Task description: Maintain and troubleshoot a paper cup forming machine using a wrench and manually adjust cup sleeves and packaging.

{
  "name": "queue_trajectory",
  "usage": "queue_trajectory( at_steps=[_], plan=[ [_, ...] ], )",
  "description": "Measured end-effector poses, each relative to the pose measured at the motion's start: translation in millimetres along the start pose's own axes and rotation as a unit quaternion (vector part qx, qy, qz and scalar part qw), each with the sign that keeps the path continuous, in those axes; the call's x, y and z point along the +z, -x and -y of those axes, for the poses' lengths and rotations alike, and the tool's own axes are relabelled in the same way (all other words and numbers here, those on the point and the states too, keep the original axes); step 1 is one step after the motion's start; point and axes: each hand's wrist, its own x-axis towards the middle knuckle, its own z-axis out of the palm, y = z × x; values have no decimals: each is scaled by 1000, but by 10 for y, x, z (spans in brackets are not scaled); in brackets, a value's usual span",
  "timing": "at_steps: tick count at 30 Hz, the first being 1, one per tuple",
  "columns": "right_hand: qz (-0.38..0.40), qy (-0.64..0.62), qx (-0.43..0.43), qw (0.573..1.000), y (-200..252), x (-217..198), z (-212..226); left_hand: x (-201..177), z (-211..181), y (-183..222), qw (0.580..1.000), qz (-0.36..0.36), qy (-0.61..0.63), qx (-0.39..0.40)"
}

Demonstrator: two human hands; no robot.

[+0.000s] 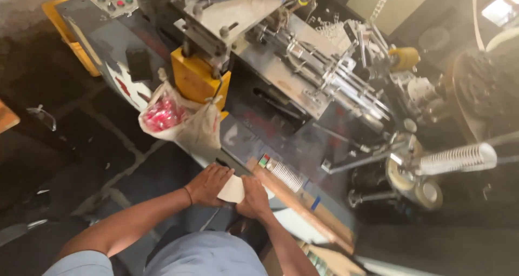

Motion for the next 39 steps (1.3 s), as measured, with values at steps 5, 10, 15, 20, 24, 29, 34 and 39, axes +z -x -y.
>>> queue_trajectory(
  at_steps=[5, 10, 15, 20, 24, 29, 34, 39],
  plan=[
    [47, 16, -20, 999, -1003, -748, -434, 25, 420, -1042, 997, -58, 37, -29],
    [10, 26, -14, 1000, -1729, -806, -1108, -71, 925, -1867, 997, -71, -3, -23],
    [-11, 54, 7, 998, -2137, -62, -1609, 647, 1642, -2069, 1000, -28, -8, -5],
    [-37, 84, 41, 995, -2233, 138, -1651, 920, 2032, -2146, 998, 37, 48, -16],
    [-29, 54, 59, 996, -2260, -60, -1515, 683, 2003, -2230, 996, 60, 67, 19],
    [-4, 75, 47, 996, -2294, 90, -1793, 972, 2235, -2321, 998, 32, 34, -32],
    [85, 10, 92, 992, -2216, -201, -1765, 691, 2177, -2378, 976, 136, 154, -73],
    [70, -16, 104, 992, -2298, -288, -1690, 640, 2138, -2451, 977, 148, 142, -60]
  ],
)
